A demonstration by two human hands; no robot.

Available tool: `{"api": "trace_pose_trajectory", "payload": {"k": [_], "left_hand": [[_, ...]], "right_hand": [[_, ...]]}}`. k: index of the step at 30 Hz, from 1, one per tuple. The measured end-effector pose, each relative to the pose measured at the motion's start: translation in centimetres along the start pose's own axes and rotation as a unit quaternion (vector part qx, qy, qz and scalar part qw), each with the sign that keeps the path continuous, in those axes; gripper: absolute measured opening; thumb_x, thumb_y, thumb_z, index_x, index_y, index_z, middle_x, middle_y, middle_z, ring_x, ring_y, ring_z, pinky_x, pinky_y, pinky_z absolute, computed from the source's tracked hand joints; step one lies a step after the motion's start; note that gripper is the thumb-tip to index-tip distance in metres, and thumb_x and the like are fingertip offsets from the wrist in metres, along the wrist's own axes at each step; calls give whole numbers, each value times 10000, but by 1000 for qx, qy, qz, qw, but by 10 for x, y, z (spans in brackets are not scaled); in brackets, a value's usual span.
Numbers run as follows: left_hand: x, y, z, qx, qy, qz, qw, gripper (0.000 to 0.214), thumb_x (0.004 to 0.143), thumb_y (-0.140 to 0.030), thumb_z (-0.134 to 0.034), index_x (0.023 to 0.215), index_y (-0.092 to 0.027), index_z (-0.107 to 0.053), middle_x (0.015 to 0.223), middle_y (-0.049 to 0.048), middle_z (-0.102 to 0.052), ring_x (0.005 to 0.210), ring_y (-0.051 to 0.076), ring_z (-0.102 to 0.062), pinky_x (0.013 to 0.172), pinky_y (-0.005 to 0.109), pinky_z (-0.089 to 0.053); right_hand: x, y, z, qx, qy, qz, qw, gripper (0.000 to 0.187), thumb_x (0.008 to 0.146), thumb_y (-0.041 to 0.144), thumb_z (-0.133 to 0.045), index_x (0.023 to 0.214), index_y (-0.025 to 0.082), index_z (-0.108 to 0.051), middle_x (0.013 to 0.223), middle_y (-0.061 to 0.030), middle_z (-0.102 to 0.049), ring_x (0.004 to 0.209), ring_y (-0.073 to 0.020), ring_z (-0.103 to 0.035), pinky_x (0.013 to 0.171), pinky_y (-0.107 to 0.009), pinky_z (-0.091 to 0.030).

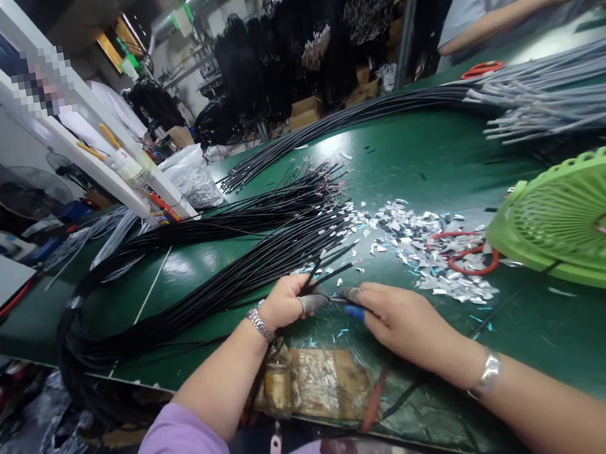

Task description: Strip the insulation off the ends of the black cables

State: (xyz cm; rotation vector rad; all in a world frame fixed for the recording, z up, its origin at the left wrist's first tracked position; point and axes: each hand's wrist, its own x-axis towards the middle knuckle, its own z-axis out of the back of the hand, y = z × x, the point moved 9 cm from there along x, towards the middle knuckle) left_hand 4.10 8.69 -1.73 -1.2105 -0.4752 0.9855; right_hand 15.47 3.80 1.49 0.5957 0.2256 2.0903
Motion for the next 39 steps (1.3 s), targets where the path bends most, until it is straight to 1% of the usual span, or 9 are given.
{"api": "trace_pose_trajectory", "payload": {"k": [7, 14, 23, 32, 39], "left_hand": [[0, -1, 1, -7, 0, -1, 1000, 373, 652, -459, -687, 732, -122, -549, 499, -49, -476, 407, 55, -400, 394, 176, -325], [0, -3, 2, -14, -7, 0, 1000, 382, 632, -466, -697, 693, -126, -535, 492, -55, -474, 404, 47, -395, 387, 166, -322], [0, 0, 1, -41, -9, 1, 999, 418, 605, -489, -711, 701, -125, -527, 499, -51, -481, 412, 49, -401, 375, 164, -322], [1, 0, 2, -38, -5, -3, 999, 420, 614, -488, -711, 705, -121, -529, 501, -52, -486, 414, 48, -410, 378, 165, -326], [1, 2, 2, -34, -6, -4, 999, 432, 613, -496, -716, 706, -117, -532, 501, -46, -494, 413, 53, -412, 379, 171, -324]], "right_hand": [[0, 0, 1, 21, -21, 2, 1000, 216, 794, 70, -410, 763, 206, -574, 663, -17, -583, 630, -161, -562, 579, -251, -405], [0, 0, 1, 44, -31, 2, 999, 218, 773, 58, -398, 714, 209, -544, 649, -18, -572, 604, -167, -544, 568, -262, -393], [2, -1, -2, 66, -13, -12, 998, 178, 806, 116, -410, 718, 212, -531, 665, -25, -578, 610, -175, -540, 573, -272, -398], [3, -3, -6, 77, 2, -15, 997, 149, 806, 118, -429, 744, 210, -528, 681, -20, -576, 634, -171, -548, 587, -267, -411], [3, -3, -4, 76, -1, -19, 997, 176, 794, 107, -434, 680, 215, -513, 659, -22, -583, 618, -167, -548, 574, -268, -408]]}}
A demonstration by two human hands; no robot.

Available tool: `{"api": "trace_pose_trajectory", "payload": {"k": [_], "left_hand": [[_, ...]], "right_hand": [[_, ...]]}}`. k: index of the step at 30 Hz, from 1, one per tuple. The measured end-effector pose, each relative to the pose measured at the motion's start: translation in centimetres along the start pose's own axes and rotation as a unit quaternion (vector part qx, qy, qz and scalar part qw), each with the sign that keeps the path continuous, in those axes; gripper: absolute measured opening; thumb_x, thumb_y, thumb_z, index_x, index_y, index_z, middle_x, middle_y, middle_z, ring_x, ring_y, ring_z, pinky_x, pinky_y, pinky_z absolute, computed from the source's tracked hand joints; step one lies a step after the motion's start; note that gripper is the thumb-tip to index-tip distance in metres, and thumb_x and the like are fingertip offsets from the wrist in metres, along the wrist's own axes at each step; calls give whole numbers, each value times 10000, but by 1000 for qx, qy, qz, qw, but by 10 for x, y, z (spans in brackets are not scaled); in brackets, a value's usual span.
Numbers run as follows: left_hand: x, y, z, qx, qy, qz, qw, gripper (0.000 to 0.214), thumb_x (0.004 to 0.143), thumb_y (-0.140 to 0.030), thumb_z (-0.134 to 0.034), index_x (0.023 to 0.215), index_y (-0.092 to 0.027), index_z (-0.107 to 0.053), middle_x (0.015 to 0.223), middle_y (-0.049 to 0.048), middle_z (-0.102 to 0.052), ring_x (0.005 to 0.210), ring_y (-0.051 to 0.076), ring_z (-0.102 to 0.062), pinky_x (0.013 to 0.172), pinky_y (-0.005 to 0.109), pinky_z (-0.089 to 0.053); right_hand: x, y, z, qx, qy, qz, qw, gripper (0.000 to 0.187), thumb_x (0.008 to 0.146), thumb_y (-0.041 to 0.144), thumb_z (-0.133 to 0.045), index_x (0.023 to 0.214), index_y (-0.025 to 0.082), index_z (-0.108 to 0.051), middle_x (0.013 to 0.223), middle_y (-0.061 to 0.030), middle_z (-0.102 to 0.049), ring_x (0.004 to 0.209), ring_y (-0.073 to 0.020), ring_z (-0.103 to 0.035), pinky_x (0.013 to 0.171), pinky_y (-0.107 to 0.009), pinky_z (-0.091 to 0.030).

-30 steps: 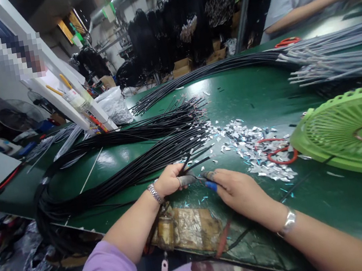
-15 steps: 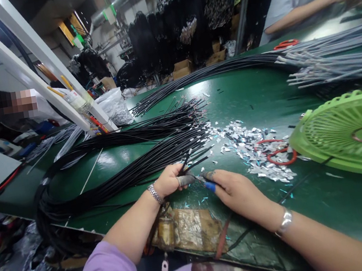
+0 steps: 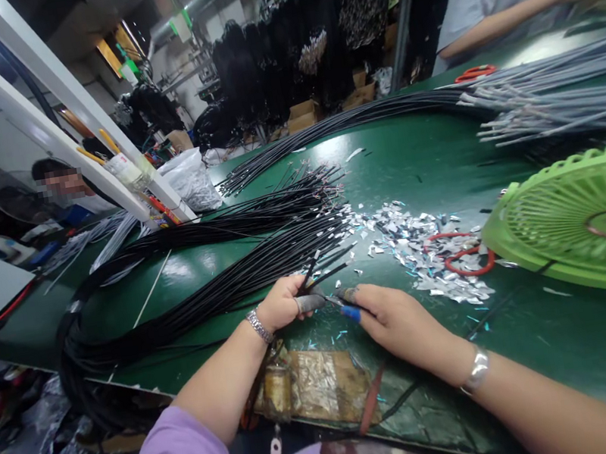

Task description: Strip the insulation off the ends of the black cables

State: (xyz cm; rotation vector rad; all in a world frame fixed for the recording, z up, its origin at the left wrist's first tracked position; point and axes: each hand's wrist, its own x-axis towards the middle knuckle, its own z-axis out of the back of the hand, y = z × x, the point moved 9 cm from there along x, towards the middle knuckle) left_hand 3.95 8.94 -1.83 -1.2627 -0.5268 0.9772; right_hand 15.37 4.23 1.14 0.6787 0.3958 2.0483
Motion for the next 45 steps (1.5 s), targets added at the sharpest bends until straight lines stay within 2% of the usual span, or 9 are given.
{"api": "trace_pose_trajectory", "payload": {"k": [11, 16, 20, 23, 27, 30, 37, 41, 45], "left_hand": [[-2, 1, -5, -25, 23, 10, 999, 465, 604, -527, -727, 720, -121, -533, 490, -55, -484, 389, 37, -389, 371, 164, -310], [-2, 5, -15, 4, 78, 5, 997, 445, 672, -541, -670, 756, -121, -548, 523, -42, -496, 394, 45, -393, 388, 176, -321], [-4, -18, -5, 119, -3, -108, 987, 374, 719, -478, -653, 845, -133, -587, 730, 13, -578, 608, 102, -508, 585, 231, -444], [-12, -38, 1, 275, -95, -190, 938, 248, 775, -395, -616, 782, -150, -586, 778, 35, -577, 725, 143, -512, 704, 270, -444], [-18, -41, -3, 400, -141, -202, 883, 184, 824, -329, -531, 748, -167, -573, 735, 49, -560, 699, 164, -517, 694, 285, -434], [-18, -36, -6, 418, -139, -178, 880, 161, 828, -294, -494, 793, -165, -584, 690, 48, -560, 644, 162, -516, 650, 280, -420], [-7, -15, -11, 138, -24, -52, 989, 413, 806, -544, -522, 633, -173, -463, 483, -29, -464, 421, 81, -388, 437, 217, -318], [-7, -2, -25, -10, 68, 21, 997, 492, 686, -629, -623, 717, -156, -490, 462, -65, -458, 340, 42, -335, 347, 181, -262], [-5, -2, -15, -47, 16, 22, 998, 509, 661, -627, -648, 723, -148, -486, 449, -81, -445, 326, 22, -321, 331, 157, -244]], "right_hand": [[5, -18, 12, 173, -58, -56, 982, 128, 802, 284, -512, 800, 202, -610, 760, -39, -659, 665, -182, -584, 615, -298, -475], [9, -19, -5, 280, -12, -58, 958, 182, 801, 322, -504, 773, 191, -626, 741, -35, -678, 684, -188, -602, 636, -303, -495], [9, -26, -13, 305, 4, -91, 948, 196, 797, 351, -520, 781, 180, -616, 757, -38, -681, 712, -199, -609, 660, -318, -506], [9, -32, -19, 334, 5, -124, 934, 188, 796, 354, -514, 784, 180, -584, 727, -24, -658, 681, -188, -594, 641, -314, -507], [8, -34, -21, 355, -5, -145, 924, 187, 797, 372, -503, 742, 196, -535, 665, 2, -607, 617, -164, -550, 584, -286, -478], [8, -31, -13, 317, -30, -136, 938, 197, 788, 384, -507, 710, 204, -523, 641, 1, -587, 601, -165, -522, 573, -286, -456], [10, -31, -1, 260, -66, -109, 957, 204, 804, 360, -501, 670, 208, -523, 637, 1, -587, 603, -160, -511, 571, -273, -436], [13, -24, -17, 286, -15, -87, 954, 147, 768, 294, -487, 662, 204, -533, 628, 6, -583, 619, -165, -527, 590, -273, -435], [11, -32, -16, 266, -39, -127, 955, 166, 760, 319, -478, 646, 205, -518, 578, 17, -532, 568, -158, -488, 546, -270, -404]]}}
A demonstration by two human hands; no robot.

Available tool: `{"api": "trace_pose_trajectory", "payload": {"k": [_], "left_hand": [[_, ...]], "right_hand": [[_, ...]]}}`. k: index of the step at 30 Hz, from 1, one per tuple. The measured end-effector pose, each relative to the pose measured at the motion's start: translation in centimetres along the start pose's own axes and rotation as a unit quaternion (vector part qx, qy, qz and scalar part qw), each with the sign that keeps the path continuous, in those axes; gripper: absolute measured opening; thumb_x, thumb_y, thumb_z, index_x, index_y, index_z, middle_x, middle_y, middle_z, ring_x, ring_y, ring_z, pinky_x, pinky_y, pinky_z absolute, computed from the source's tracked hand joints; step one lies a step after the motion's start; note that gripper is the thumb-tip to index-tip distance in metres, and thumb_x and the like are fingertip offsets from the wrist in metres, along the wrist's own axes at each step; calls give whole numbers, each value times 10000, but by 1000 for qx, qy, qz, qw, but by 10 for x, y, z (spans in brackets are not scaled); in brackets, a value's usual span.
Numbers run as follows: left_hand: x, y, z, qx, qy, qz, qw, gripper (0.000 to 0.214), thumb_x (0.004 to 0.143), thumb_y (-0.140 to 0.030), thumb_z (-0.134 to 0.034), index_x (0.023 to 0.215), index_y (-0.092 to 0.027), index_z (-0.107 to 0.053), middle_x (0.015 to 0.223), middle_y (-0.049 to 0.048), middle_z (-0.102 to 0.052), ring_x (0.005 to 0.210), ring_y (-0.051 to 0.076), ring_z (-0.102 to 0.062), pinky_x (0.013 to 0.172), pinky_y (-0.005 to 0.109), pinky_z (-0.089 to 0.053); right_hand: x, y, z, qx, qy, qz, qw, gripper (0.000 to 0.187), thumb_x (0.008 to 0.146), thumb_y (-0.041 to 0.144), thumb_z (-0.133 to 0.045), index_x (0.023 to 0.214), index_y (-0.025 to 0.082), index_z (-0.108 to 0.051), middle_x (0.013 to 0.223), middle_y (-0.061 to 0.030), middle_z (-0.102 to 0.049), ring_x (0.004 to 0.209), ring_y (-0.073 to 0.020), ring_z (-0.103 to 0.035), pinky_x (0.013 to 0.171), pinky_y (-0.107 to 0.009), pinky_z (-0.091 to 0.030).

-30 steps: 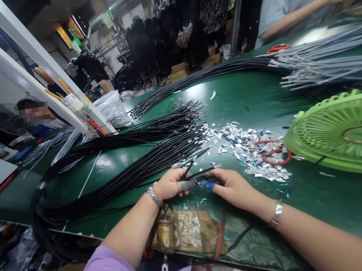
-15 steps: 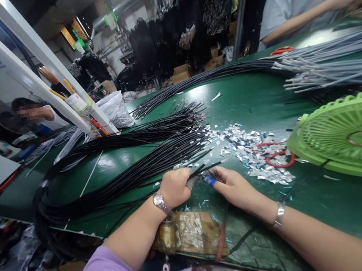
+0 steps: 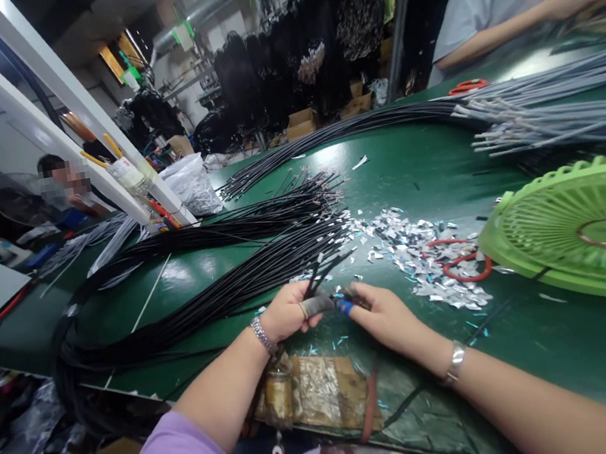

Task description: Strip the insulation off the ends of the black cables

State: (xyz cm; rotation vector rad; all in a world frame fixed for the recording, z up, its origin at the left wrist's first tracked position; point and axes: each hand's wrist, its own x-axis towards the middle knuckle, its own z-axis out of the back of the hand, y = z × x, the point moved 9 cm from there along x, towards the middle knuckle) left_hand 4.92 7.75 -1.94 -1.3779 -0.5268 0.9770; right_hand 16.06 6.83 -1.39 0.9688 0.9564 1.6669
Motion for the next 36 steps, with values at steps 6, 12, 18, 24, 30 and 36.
{"api": "trace_pose_trajectory", "payload": {"k": [6, 12, 18, 24, 30, 36], "left_hand": [[0, -4, 8, 23, -33, -14, 999, 478, 692, -607, -629, 697, -155, -474, 450, -83, -437, 329, 22, -316, 335, 157, -244], [0, -6, 4, 104, -31, -29, 994, 433, 749, -587, -567, 724, -161, -497, 475, -66, -435, 375, 52, -343, 385, 186, -274], [-2, -25, 1, 233, -52, -137, 961, 321, 791, -444, -553, 660, -153, -524, 566, -16, -493, 551, 95, -423, 545, 221, -350], [-1, -4, 6, 111, -44, -7, 993, 426, 738, -581, -569, 729, -161, -503, 475, -56, -432, 376, 61, -345, 378, 191, -271], [-1, -3, 4, 80, -22, -3, 997, 453, 699, -588, -619, 698, -155, -483, 456, -64, -440, 342, 42, -336, 338, 169, -259], [0, -1, -2, 69, 14, -8, 997, 473, 670, -593, -651, 711, -147, -503, 451, -65, -444, 342, 37, -340, 335, 166, -266]], "right_hand": [[-4, 16, 18, -24, -67, 62, 996, 186, 807, 363, -472, 708, 214, -522, 597, 15, -515, 546, -146, -459, 523, -254, -377], [-14, 38, 9, -155, -49, 160, 974, 163, 722, 164, -447, 605, 237, -361, 556, 24, -440, 506, -137, -399, 491, -248, -299], [-18, 43, 0, -161, -10, 191, 968, 155, 701, 148, -452, 613, 236, -359, 555, 24, -453, 502, -133, -404, 480, -242, -301], [-15, 35, 27, -121, -108, 131, 978, 175, 821, 286, -461, 657, 227, -442, 574, 12, -488, 518, -138, -439, 496, -252, -349], [-11, 31, 19, -129, -80, 136, 979, 172, 824, 273, -460, 660, 224, -478, 580, 3, -516, 525, -142, -438, 505, -260, -349], [-6, 22, 6, -105, -34, 92, 990, 187, 827, 269, -419, 645, 231, -429, 574, 12, -515, 527, -145, -454, 505, -258, -355]]}}
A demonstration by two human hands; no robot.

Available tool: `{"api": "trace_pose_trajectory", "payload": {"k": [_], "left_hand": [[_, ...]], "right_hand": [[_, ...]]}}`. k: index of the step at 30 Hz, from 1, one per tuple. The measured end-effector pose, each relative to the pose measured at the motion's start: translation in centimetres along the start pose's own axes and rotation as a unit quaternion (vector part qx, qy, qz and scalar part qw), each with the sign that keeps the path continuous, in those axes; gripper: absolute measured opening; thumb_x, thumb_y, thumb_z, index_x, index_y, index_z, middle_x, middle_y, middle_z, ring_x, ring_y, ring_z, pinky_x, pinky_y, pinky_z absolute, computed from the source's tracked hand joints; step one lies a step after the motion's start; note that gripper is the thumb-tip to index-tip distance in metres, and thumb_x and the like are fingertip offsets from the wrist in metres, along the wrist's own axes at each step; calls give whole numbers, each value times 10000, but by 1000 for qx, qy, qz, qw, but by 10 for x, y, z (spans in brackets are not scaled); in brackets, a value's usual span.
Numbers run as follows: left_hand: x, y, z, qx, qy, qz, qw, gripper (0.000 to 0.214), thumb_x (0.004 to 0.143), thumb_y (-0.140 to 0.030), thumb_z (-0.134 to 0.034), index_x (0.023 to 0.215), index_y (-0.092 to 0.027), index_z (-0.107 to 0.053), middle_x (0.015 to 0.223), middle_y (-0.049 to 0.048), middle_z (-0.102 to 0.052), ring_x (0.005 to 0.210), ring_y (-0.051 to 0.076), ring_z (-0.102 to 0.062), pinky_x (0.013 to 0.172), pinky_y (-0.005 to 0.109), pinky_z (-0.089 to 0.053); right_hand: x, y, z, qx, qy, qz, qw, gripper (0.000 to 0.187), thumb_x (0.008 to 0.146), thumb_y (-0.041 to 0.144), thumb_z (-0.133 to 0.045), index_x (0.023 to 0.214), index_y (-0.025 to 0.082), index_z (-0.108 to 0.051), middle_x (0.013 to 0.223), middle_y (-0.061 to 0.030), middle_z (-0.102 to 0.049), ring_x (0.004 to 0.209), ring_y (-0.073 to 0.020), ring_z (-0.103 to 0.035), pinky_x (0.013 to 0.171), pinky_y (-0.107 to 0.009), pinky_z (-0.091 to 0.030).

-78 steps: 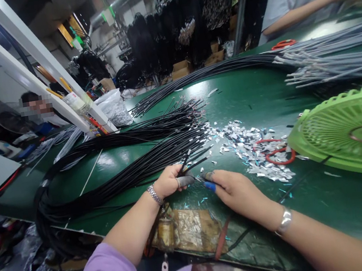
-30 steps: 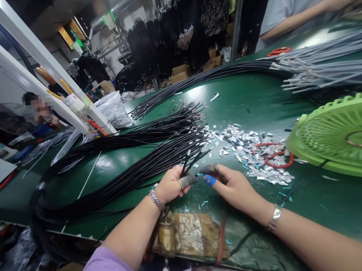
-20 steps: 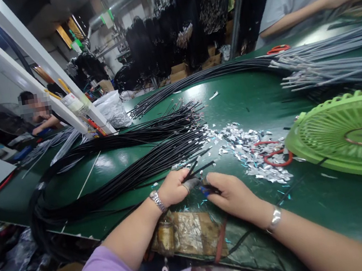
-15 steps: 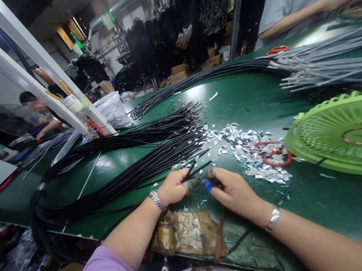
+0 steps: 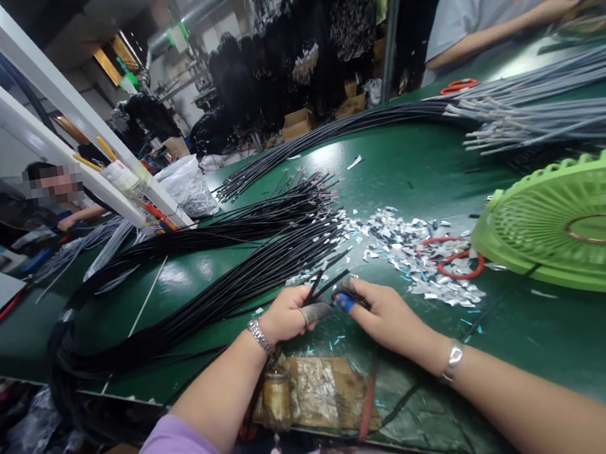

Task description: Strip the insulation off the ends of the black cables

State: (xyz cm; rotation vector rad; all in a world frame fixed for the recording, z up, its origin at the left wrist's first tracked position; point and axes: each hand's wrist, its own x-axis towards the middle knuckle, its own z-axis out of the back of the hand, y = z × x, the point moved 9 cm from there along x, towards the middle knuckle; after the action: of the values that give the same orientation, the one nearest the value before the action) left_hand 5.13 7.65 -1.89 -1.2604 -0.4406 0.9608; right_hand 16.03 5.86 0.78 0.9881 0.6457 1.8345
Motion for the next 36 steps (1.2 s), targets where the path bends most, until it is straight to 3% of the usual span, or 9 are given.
{"api": "trace_pose_trajectory", "payload": {"k": [4, 7, 11, 18, 23, 25, 29, 33, 36], "left_hand": [[0, 1, 7, -4, -34, 9, 999, 482, 686, -611, -626, 693, -146, -498, 457, -62, -443, 345, 35, -340, 338, 168, -267], [0, -1, 9, -7, -41, 10, 999, 471, 698, -601, -620, 685, -149, -489, 454, -68, -438, 340, 32, -334, 341, 166, -264], [0, -1, 7, -9, -32, 13, 999, 470, 690, -598, -627, 661, -154, -475, 440, -71, -438, 331, 29, -330, 335, 159, -262], [1, 4, 14, -11, -62, 8, 998, 451, 697, -573, -636, 688, -148, -484, 457, -73, -448, 331, 27, -339, 328, 157, -270], [1, 3, 13, -20, -50, 12, 998, 442, 703, -567, -631, 695, -151, -482, 452, -76, -447, 330, 29, -337, 325, 156, -270], [1, 0, 9, -22, -30, 9, 999, 441, 703, -566, -630, 696, -150, -487, 447, -76, -444, 330, 29, -334, 327, 157, -266], [1, 1, 6, -13, -20, 16, 1000, 446, 703, -567, -628, 661, -149, -479, 447, -69, -440, 335, 27, -333, 334, 160, -260], [1, 3, 8, 6, -32, 23, 999, 445, 693, -573, -634, 682, -151, -495, 449, -67, -444, 339, 36, -343, 338, 165, -265], [1, 5, 7, 14, -30, 28, 999, 432, 694, -562, -642, 715, -151, -511, 457, -63, -456, 344, 44, -355, 339, 172, -272]], "right_hand": [[-5, 15, -14, -19, 75, 49, 996, 143, 702, 167, -445, 595, 230, -375, 555, 20, -494, 516, -138, -446, 506, -254, -333], [-4, 9, 0, -32, 18, 18, 999, 182, 762, 220, -443, 595, 234, -372, 536, 21, -466, 502, -139, -425, 492, -258, -321], [-1, 2, 17, -18, -53, -1, 998, 118, 814, 275, -446, 721, 221, -495, 631, -5, -536, 560, -156, -475, 528, -266, -371], [-6, 21, -2, -16, 46, 78, 996, 139, 686, 147, -442, 587, 229, -391, 560, 17, -477, 528, -139, -420, 512, -258, -332], [-1, -2, 7, 63, 10, -36, 997, 123, 775, 298, -473, 695, 213, -514, 567, 22, -481, 519, -143, -426, 495, -259, -346], [1, -10, 2, 106, 27, -71, 991, 155, 763, 352, -511, 775, 204, -555, 589, 20, -508, 526, -147, -437, 497, -261, -363], [2, -13, -5, 156, 34, -74, 984, 192, 758, 388, -536, 735, 200, -565, 622, 11, -531, 559, -145, -445, 530, -262, -381], [-1, -13, 1, 145, 0, -66, 987, 182, 764, 355, -540, 677, 195, -556, 580, 25, -488, 552, -133, -419, 519, -250, -364], [-1, -12, 1, 131, 12, -64, 989, 155, 759, 331, -552, 683, 195, -565, 566, 29, -499, 539, -131, -419, 499, -244, -355]]}}
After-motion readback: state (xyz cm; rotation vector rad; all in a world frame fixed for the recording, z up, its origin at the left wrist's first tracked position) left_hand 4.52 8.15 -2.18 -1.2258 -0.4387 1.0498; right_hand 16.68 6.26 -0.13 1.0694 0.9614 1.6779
